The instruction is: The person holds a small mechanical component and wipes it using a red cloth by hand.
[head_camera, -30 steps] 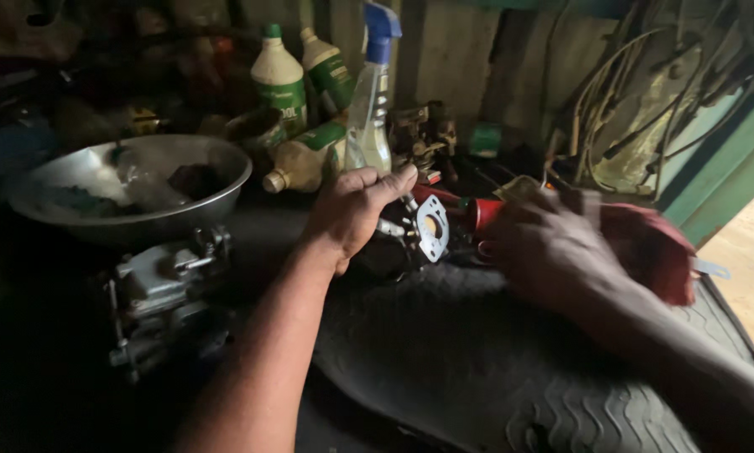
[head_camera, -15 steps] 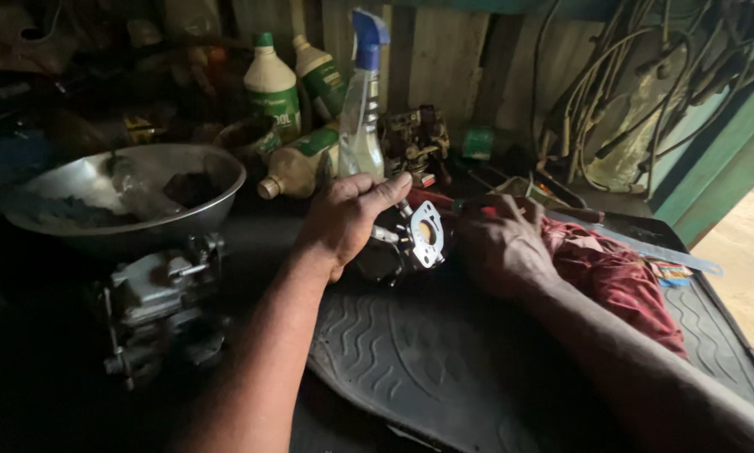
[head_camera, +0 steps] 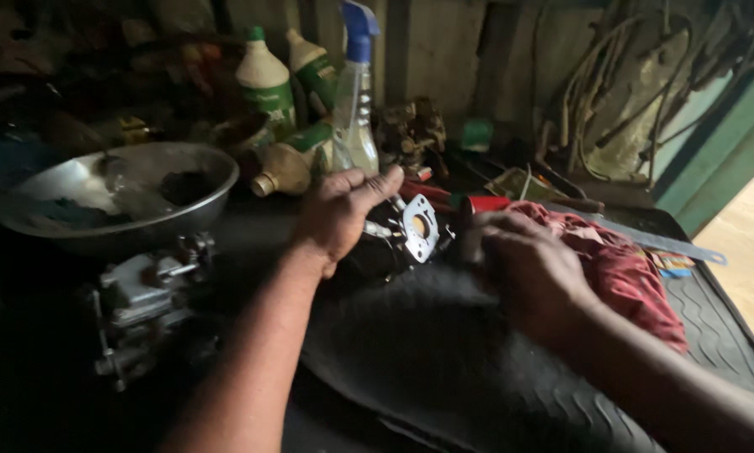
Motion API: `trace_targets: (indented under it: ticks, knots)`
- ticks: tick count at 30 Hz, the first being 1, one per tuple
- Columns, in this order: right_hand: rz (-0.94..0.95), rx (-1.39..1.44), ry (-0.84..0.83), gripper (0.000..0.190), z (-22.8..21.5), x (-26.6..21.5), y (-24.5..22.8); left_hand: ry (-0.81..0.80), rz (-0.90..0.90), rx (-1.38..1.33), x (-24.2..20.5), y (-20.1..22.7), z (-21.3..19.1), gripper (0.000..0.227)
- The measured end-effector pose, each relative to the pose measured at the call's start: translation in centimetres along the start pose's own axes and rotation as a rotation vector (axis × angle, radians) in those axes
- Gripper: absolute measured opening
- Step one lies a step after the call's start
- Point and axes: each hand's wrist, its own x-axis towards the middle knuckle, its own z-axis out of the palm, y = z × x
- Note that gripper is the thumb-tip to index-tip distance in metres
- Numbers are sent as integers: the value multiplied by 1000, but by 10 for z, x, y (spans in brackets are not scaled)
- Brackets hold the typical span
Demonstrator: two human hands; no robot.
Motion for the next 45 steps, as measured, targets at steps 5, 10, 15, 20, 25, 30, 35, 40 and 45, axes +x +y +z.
trace_targets:
  ticks: [5,10,15,20,25,30,35,40,45]
  knots:
    - [158,355,-369,26,-5,5,19,0,48,32,2,-2,-2,43]
    - [128,261,-463,28,-3,2,18,-16,-6,-14,6,-1,0,40]
    - [113,134,-387,30,0,0,18,9,11,3,1,-1,2,40]
    - [112,127,-381,23,3,-1,17,-10,15,7,3,-1,1,43]
    - [80,288,-369,18,-1,8,17,12,11,59,10,-8,-3,51]
    - [11,278,-342,12,-13,22,20,-28,11,47,18,-11,-6,61]
    - [-35,295,-238,22,-14,32,32,-38,-33,-23,14,-12,-6,61]
    - [10,295,-307,17,-10,26,27,-7,-4,46,12,-8,-4,52]
    - [99,189,-210,45,2,11,8,3,9,82,7,0,-3,52]
